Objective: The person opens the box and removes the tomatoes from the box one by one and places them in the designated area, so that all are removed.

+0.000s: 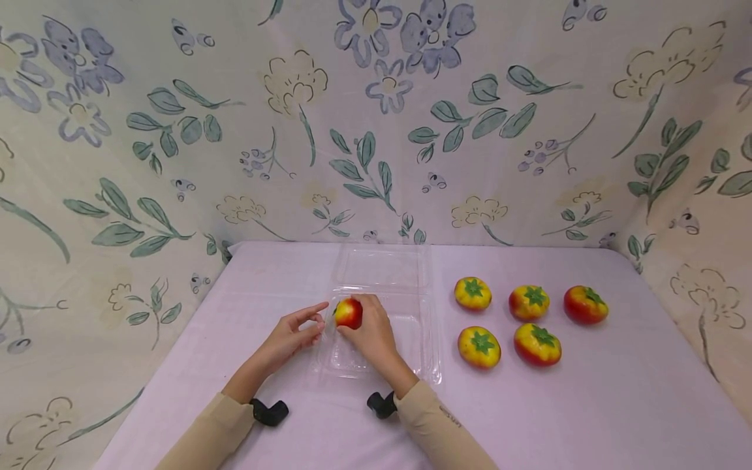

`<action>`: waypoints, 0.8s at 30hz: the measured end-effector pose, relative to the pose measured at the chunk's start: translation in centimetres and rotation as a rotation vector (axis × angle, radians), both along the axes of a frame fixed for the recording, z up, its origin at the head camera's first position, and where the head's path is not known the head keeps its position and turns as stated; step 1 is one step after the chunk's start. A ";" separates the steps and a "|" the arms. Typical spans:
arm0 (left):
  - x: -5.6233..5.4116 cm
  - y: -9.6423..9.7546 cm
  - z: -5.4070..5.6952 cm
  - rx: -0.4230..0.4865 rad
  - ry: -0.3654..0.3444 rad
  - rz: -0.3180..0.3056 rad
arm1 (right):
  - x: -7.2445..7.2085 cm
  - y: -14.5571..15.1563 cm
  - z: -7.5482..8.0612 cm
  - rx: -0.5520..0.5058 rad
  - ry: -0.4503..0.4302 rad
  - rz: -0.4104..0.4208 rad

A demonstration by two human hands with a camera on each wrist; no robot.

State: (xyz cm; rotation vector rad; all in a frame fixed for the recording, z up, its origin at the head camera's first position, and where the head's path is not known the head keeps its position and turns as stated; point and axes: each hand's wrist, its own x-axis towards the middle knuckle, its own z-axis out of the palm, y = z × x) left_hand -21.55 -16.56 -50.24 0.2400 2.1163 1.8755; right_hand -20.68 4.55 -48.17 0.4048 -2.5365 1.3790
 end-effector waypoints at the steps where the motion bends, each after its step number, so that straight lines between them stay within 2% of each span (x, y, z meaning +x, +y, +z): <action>1: 0.0 0.0 0.0 0.000 0.000 0.001 | 0.0 0.0 0.0 0.001 0.000 -0.001; 19: 0.1 -0.1 -0.1 -0.006 -0.002 0.004 | 0.0 0.2 -0.2 0.001 -0.007 -0.006; 24: 0.1 -0.1 0.0 -0.014 0.003 0.001 | 0.0 0.4 0.0 -0.012 -0.039 -0.002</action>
